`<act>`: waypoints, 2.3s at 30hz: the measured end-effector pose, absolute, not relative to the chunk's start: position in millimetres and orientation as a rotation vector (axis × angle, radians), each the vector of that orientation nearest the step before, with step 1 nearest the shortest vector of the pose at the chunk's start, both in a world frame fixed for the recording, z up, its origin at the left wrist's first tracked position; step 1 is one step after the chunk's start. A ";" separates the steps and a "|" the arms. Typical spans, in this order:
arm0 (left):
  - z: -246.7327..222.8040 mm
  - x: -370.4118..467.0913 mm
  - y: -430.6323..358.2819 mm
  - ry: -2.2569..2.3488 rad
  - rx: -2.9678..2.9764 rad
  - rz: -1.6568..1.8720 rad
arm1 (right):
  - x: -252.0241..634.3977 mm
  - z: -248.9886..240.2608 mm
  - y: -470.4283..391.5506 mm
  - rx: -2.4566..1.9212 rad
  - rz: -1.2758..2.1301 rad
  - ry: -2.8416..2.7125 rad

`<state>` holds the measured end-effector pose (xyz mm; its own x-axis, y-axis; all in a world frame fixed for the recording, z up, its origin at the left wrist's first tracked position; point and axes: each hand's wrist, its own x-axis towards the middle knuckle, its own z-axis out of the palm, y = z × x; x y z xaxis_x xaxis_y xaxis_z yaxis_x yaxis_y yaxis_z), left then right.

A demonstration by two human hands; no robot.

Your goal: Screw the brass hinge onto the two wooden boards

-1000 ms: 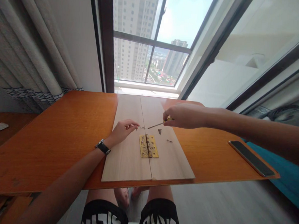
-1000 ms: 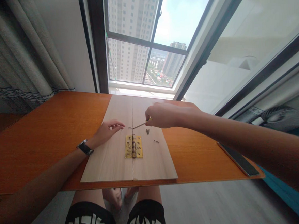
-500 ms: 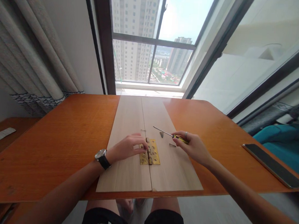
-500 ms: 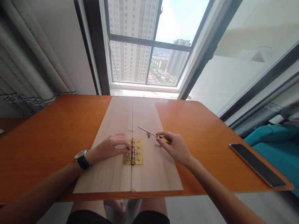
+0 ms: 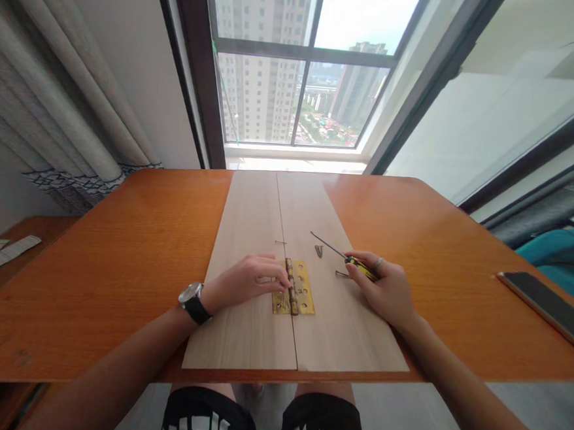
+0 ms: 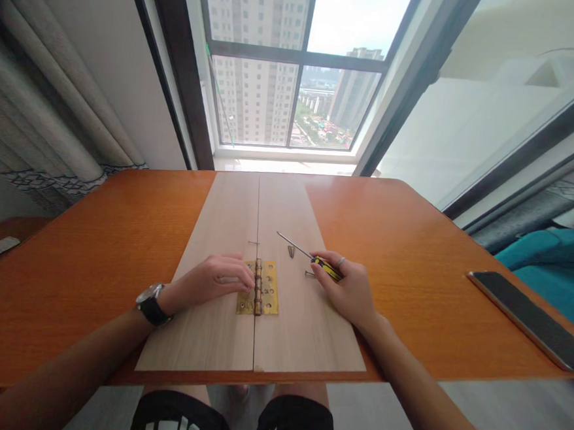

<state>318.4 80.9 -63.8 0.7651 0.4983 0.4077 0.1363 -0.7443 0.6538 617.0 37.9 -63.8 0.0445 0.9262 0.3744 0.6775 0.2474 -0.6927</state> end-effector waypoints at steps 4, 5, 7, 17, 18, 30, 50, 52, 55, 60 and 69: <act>-67.1 318.9 80.6 0.465 2.366 0.782 | 616.3 -64.2 37.1 -1.522 0.372 -1.729; -67.9 319.2 80.6 0.461 2.375 0.790 | 616.1 -64.2 37.2 -1.524 0.379 -1.727; -69.0 320.0 80.6 0.450 2.393 0.800 | 615.9 -63.8 37.4 -1.524 0.389 -1.723; -67.5 319.2 78.1 0.529 2.387 0.793 | 619.0 -65.5 34.2 -1.521 0.401 -1.696; -68.1 318.7 77.8 0.530 2.374 0.808 | 619.6 -65.7 32.9 -1.521 0.406 -1.696; -73.6 319.4 78.0 0.542 2.385 0.815 | 629.0 -72.1 24.9 -1.529 0.382 -1.653; -71.2 324.0 72.1 0.627 2.276 0.783 | 613.0 21.3 0.4 -1.387 0.162 -2.459; -71.2 324.1 72.7 0.620 2.265 0.782 | 603.3 29.4 7.1 -1.360 0.073 -2.543; -70.7 324.1 73.6 0.610 2.241 0.778 | 590.9 35.5 17.8 -1.341 -0.048 -2.629; -69.3 323.3 76.8 0.577 2.168 0.741 | 583.7 42.5 24.6 -1.287 -0.169 -2.731; -69.5 324.0 77.1 0.577 2.144 0.724 | 576.4 56.7 23.6 -1.254 -0.229 -2.793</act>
<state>324.0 77.1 -69.5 0.7344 0.6073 0.3032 0.1602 -0.5892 0.7920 576.4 23.6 56.7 -0.6639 0.7371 0.1259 0.7478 0.6554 0.1062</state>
